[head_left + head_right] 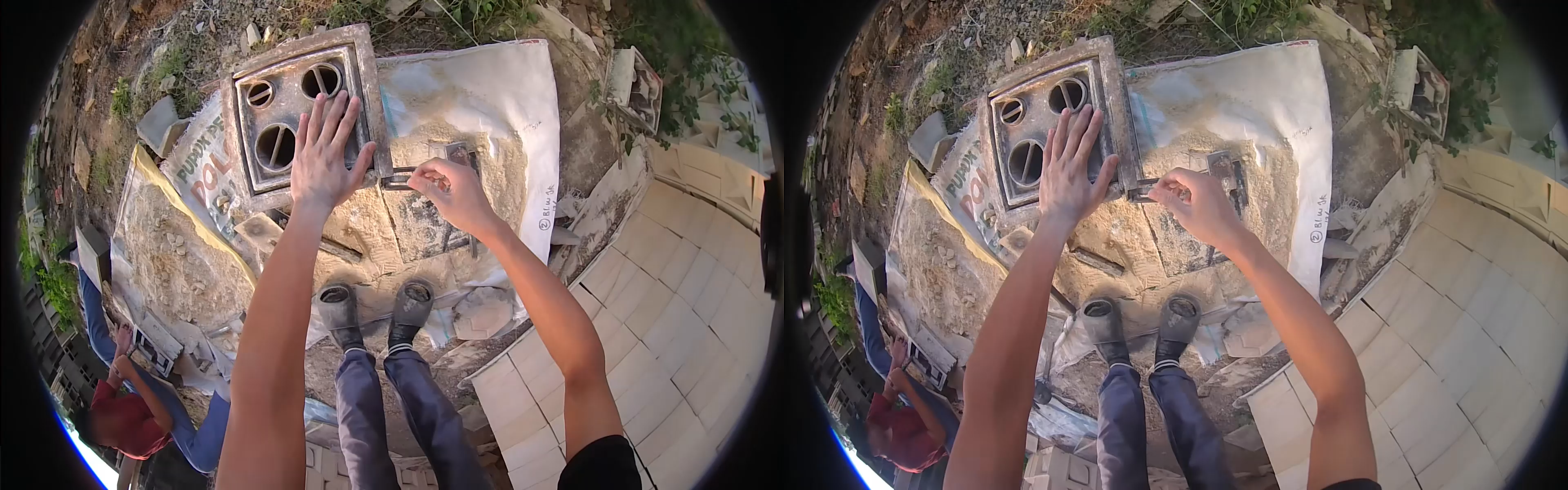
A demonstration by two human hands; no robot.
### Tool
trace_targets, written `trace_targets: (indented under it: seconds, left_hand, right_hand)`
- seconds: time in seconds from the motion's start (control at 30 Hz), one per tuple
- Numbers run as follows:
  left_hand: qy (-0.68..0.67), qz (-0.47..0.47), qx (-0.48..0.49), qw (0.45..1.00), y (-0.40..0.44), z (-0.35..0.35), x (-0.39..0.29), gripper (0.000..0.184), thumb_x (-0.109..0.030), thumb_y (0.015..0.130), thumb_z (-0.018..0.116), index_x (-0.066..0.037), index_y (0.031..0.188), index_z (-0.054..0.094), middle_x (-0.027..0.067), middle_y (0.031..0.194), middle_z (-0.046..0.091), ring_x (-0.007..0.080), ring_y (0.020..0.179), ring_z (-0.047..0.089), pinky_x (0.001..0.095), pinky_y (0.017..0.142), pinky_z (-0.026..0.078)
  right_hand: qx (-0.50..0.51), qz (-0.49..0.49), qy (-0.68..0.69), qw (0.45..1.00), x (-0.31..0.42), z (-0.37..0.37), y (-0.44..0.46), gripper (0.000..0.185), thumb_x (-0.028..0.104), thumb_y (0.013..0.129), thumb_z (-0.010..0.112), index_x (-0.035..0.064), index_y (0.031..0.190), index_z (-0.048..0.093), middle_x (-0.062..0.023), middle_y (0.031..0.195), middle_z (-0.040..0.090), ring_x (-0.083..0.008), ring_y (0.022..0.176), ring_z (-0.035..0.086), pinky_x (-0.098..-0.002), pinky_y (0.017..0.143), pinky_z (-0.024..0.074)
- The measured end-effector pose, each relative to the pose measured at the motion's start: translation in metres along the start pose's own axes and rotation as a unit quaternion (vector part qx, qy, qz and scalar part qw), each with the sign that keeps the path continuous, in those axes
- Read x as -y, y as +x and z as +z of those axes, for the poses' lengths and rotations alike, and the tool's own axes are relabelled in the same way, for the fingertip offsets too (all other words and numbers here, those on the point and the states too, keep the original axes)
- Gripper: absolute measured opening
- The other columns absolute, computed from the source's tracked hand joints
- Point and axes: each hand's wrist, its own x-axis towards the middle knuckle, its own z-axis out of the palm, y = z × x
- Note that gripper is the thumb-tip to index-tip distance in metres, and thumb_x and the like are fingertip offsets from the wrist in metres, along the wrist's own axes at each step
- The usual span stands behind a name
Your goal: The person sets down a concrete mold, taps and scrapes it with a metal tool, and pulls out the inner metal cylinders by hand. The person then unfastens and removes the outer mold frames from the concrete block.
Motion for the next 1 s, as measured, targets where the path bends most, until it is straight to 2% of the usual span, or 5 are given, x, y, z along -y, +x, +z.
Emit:
trace_targets:
  seconds: [0.17,0.5,0.6,0.67,1.0]
  left_hand:
    - [0.003,0.006,-0.008,1.000,0.000,0.002,0.000,0.065,-0.041,0.092,0.052,-0.018,0.149,0.031,0.0047,0.153,0.031,0.0289,0.144,0.020,0.0441,0.117,0.018]
    - [0.008,0.010,-0.009,1.000,0.000,0.003,0.001,0.064,-0.042,0.093,0.051,-0.017,0.149,0.031,0.0037,0.153,0.031,0.0290,0.144,0.020,0.0440,0.117,0.019]
    - [0.002,0.012,-0.006,1.000,0.001,0.003,0.001,0.064,-0.041,0.093,0.051,-0.017,0.149,0.031,0.0039,0.153,0.031,0.0290,0.144,0.020,0.0440,0.117,0.018]
    - [0.000,0.012,-0.003,1.000,0.001,0.002,0.000,0.064,-0.041,0.093,0.051,-0.017,0.149,0.031,0.0040,0.153,0.031,0.0291,0.144,0.020,0.0441,0.117,0.018]
    - [0.008,0.007,0.008,1.000,0.001,0.005,0.003,0.067,-0.047,0.093,0.049,-0.022,0.151,0.025,0.0022,0.155,0.027,0.0258,0.145,0.016,0.0437,0.119,0.014]
  right_hand:
    - [-0.086,0.022,0.121,0.989,-0.011,0.015,-0.011,0.026,0.025,0.091,0.066,-0.0008,0.093,0.066,-0.0042,0.069,0.063,-0.0082,0.060,0.052,-0.0261,0.057,0.0422]
    - [-0.143,0.029,0.086,0.986,-0.041,0.013,-0.008,0.020,0.019,0.091,0.062,0.0000,0.095,0.064,-0.0093,0.085,0.067,-0.0152,0.072,0.061,-0.0314,0.064,0.0473]
    - [-0.184,0.175,-0.145,0.956,-0.126,0.011,-0.011,0.023,0.013,0.091,0.057,-0.0016,0.109,0.057,-0.0154,0.100,0.064,-0.0257,0.090,0.064,-0.0394,0.075,0.0500]
    - [-0.053,0.398,-0.329,0.854,-0.183,0.020,-0.021,0.032,0.010,0.090,0.053,-0.0023,0.119,0.047,-0.0203,0.111,0.057,-0.0343,0.104,0.059,-0.0450,0.085,0.0490]
    - [-0.116,0.213,-0.312,0.918,-0.226,0.065,-0.064,0.033,0.017,0.083,0.065,-0.0024,0.105,0.048,-0.0238,0.099,0.057,-0.0412,0.093,0.060,-0.0482,0.078,0.0508]
